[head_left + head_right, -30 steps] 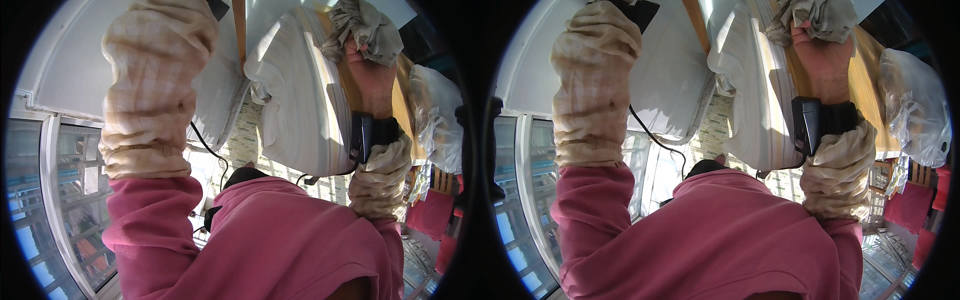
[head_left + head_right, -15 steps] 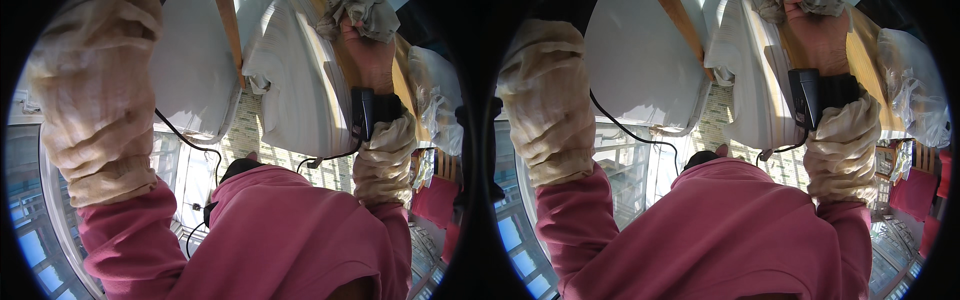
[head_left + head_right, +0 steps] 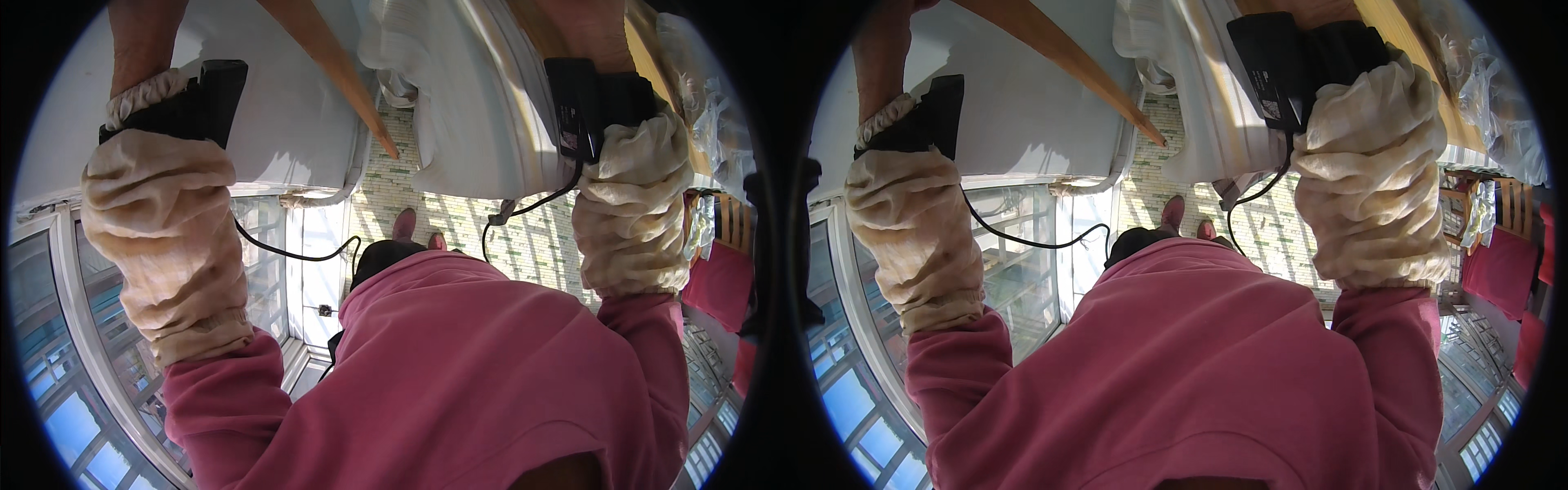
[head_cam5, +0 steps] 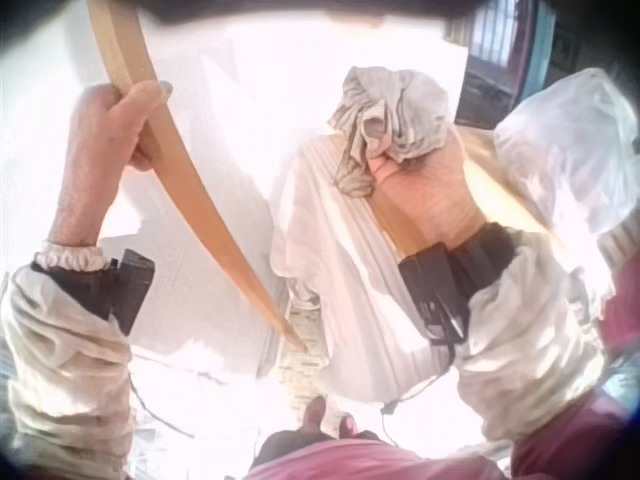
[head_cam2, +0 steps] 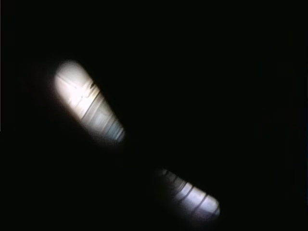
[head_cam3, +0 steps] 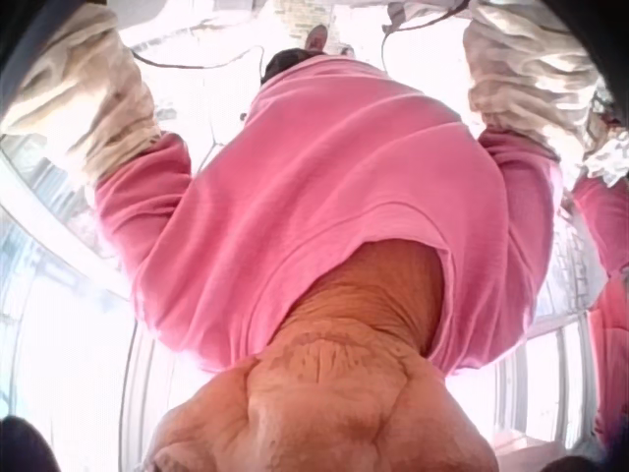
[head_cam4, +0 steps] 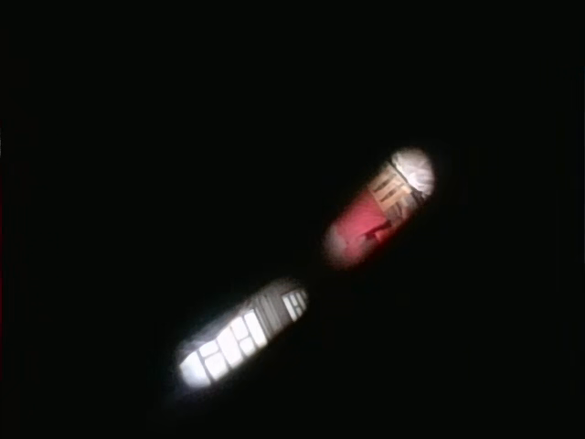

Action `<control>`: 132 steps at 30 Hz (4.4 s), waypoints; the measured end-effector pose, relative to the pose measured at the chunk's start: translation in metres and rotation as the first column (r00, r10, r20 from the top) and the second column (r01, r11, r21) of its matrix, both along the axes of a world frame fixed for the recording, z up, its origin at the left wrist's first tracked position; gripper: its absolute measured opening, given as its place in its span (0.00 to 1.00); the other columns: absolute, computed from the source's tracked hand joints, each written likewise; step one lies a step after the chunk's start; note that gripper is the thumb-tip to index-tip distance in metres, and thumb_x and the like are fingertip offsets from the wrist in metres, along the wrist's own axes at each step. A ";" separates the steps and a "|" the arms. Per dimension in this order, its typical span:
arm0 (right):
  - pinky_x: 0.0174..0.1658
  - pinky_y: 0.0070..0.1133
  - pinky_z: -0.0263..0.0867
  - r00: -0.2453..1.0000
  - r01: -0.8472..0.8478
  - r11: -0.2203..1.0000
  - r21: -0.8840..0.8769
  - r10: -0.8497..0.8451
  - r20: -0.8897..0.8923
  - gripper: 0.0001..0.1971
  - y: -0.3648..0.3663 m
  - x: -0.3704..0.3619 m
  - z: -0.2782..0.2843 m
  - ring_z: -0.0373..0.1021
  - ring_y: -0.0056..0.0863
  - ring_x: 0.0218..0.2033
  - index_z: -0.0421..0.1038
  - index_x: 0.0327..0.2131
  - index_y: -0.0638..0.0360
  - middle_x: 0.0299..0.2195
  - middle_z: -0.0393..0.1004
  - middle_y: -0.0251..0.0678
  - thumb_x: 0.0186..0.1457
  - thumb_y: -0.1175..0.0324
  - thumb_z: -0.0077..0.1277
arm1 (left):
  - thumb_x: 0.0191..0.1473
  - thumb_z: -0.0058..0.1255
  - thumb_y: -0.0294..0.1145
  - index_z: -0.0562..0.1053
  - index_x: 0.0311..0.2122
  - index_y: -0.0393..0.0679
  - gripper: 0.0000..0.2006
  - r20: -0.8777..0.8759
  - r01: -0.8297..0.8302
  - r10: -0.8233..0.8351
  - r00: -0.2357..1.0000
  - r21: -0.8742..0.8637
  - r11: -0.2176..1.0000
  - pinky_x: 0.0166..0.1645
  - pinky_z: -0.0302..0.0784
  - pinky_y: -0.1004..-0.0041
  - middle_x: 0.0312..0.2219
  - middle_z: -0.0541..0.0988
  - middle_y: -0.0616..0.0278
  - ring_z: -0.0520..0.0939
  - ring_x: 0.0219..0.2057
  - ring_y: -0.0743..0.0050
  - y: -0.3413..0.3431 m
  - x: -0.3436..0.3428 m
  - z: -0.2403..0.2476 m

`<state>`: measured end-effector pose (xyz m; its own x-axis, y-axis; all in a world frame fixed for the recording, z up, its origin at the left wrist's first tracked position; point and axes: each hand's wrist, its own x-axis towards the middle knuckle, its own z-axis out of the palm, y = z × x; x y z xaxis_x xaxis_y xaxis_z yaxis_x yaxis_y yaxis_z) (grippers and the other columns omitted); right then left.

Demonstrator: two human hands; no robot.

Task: The person wipes a white wall with a cloth, then sits on the floor to wash the cloth in a purple basin of soapy water. They wring out the cloth and resume wiping the wall.

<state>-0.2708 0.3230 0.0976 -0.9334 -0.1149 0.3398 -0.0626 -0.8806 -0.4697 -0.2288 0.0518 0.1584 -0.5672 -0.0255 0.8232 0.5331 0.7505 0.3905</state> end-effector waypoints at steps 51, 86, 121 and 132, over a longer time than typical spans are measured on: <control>0.39 0.29 0.61 0.951 -0.167 0.984 -0.064 0.178 0.253 0.23 -0.024 0.009 -0.006 0.62 0.35 0.46 0.65 0.46 0.50 0.45 0.67 0.33 0.54 0.47 0.37 | 0.40 0.57 0.52 0.71 0.41 0.33 0.30 0.668 -0.450 0.067 0.741 0.421 0.787 0.32 0.71 0.74 0.29 0.75 0.58 0.75 0.29 0.72 -0.042 0.110 -0.091; 0.35 0.29 0.68 -0.296 0.641 0.666 0.382 -0.245 0.923 0.09 0.040 0.608 -0.315 0.69 0.29 0.31 0.69 0.34 0.53 0.30 0.71 0.31 0.48 0.63 0.49 | 0.46 0.50 0.23 0.68 0.48 0.34 0.20 0.839 0.346 -0.302 -0.452 0.477 0.808 0.31 0.73 0.78 0.27 0.78 0.59 0.76 0.26 0.79 0.039 0.200 -0.272; 0.30 0.20 0.66 -0.152 0.210 0.369 0.905 -0.902 0.403 0.13 0.597 0.601 -0.379 0.69 0.20 0.26 0.73 0.35 0.62 0.26 0.75 0.31 0.43 0.71 0.51 | 0.49 0.52 0.35 0.70 0.44 0.38 0.18 0.914 0.881 -0.231 -0.333 0.389 0.270 0.31 0.70 0.73 0.28 0.77 0.59 0.76 0.26 0.72 0.702 0.205 -0.342; 0.36 0.30 0.67 -0.094 -0.368 0.329 0.870 -0.944 0.317 0.19 0.838 0.408 -0.344 0.73 0.41 0.32 0.71 0.36 0.59 0.29 0.75 0.45 0.38 0.61 0.55 | 0.48 0.52 0.36 0.69 0.46 0.35 0.21 0.920 0.674 -0.052 -0.389 0.322 0.665 0.33 0.73 0.70 0.27 0.79 0.50 0.80 0.27 0.67 0.830 0.135 -0.358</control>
<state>0.1370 1.1609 -0.2468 -0.1840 0.8311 -0.5248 0.7645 -0.2146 -0.6079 -0.0943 0.8815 -0.1993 -0.3141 0.6258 -0.7140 0.0529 0.7624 0.6449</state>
